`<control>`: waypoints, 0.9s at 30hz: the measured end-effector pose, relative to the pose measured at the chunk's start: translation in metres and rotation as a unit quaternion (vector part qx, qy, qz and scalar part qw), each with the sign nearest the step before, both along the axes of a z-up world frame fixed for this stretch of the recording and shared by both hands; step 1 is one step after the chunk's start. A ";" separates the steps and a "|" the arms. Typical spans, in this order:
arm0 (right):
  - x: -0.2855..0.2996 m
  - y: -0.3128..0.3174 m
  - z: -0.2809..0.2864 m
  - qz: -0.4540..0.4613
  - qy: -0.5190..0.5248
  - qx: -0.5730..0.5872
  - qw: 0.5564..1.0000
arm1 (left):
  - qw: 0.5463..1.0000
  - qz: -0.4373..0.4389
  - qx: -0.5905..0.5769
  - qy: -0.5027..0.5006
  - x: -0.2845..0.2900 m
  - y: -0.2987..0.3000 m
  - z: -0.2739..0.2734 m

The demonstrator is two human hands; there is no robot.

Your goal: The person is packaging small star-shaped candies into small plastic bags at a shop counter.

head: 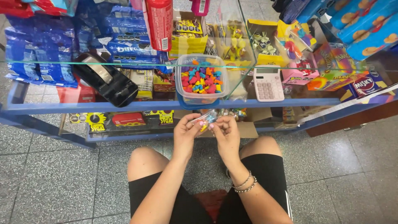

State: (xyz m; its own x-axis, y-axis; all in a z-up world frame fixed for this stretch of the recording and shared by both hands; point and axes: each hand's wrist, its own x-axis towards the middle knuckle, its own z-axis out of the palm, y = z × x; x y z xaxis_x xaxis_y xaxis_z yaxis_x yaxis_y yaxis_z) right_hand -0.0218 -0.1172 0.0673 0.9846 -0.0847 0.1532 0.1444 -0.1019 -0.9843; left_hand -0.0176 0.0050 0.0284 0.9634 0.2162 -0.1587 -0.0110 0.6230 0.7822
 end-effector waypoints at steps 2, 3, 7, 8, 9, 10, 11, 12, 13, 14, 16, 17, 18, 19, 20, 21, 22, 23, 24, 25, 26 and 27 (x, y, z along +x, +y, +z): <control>0.001 -0.002 -0.006 -0.001 0.000 0.008 1.000 | 1.000 -0.003 -0.002 -0.002 0.001 0.000 -0.003; 0.003 -0.002 -0.008 0.000 -0.003 0.016 1.000 | 1.000 -0.004 -0.004 -0.007 0.001 0.000 -0.004; 0.005 -0.001 -0.013 -0.004 0.001 0.019 1.000 | 1.000 -0.005 -0.006 -0.011 0.002 0.001 -0.008; 0.006 -0.001 -0.015 -0.008 0.000 0.017 1.000 | 1.000 -0.008 0.000 -0.013 0.001 0.002 -0.007; 0.006 -0.001 -0.016 -0.012 -0.001 0.014 1.000 | 1.000 -0.011 0.006 -0.014 0.001 0.002 -0.005; 0.006 -0.002 -0.015 -0.012 -0.001 0.014 1.000 | 1.000 -0.011 0.006 -0.014 0.000 0.002 -0.005; 0.007 -0.002 -0.015 -0.017 -0.005 0.005 1.000 | 1.000 -0.012 0.008 -0.018 0.000 0.002 -0.004; 0.007 -0.002 -0.014 -0.021 -0.009 -0.003 1.000 | 1.000 -0.013 0.010 -0.022 -0.001 0.002 -0.003; 0.007 -0.002 -0.014 -0.021 -0.009 -0.003 1.000 | 1.000 -0.013 0.010 -0.022 -0.001 0.002 -0.001; 0.008 -0.001 -0.014 -0.032 -0.005 -0.030 0.999 | 1.000 -0.012 0.017 -0.021 -0.002 0.003 0.002; 0.008 -0.001 -0.012 -0.045 0.000 -0.055 0.997 | 0.999 -0.013 0.025 -0.021 -0.003 0.003 0.006; 0.008 0.000 -0.011 -0.051 0.001 -0.076 0.996 | 0.999 -0.012 0.028 -0.027 -0.003 0.003 0.007; 0.008 0.000 -0.010 -0.057 0.003 -0.097 0.994 | 0.999 -0.011 0.031 -0.034 -0.003 0.003 0.009; 0.007 0.001 -0.010 -0.057 0.003 -0.096 0.994 | 0.999 -0.011 0.031 -0.034 -0.003 0.003 0.009; 0.007 0.002 -0.010 -0.063 0.000 -0.131 0.989 | 0.998 -0.005 0.056 -0.031 -0.003 0.002 0.010; 0.006 0.003 -0.010 -0.069 -0.001 -0.166 0.984 | 0.996 0.002 0.080 -0.028 -0.004 0.002 0.010; 0.005 0.002 -0.011 -0.069 -0.001 -0.166 0.984 | 0.996 0.002 0.080 -0.027 -0.003 0.001 0.007; 0.005 0.001 -0.012 -0.062 0.005 -0.218 0.974 | 0.996 0.009 0.082 -0.018 -0.002 0.000 0.005; 0.004 0.000 -0.013 -0.054 0.010 -0.270 0.961 | 0.996 0.016 0.084 -0.010 -0.002 0.000 0.003; 0.004 -0.004 -0.010 -0.053 0.010 -0.271 0.961 | 0.996 0.017 0.083 -0.009 -0.001 0.000 0.003; 0.005 -0.008 -0.007 -0.049 0.009 -0.304 0.951 | 0.997 0.017 0.074 0.003 -0.001 0.000 0.003; 0.006 -0.011 -0.004 -0.046 0.007 -0.336 0.941 | 0.998 0.017 0.067 0.015 0.000 0.000 0.003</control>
State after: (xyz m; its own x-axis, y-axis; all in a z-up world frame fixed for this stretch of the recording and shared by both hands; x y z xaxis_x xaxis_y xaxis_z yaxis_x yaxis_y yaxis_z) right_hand -0.0156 -0.1279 0.0634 0.9800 -0.0577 0.1903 0.0931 -0.7126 -0.6954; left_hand -0.0173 0.0052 0.0319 0.9507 0.2689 -0.1543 -0.0057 0.5129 0.8584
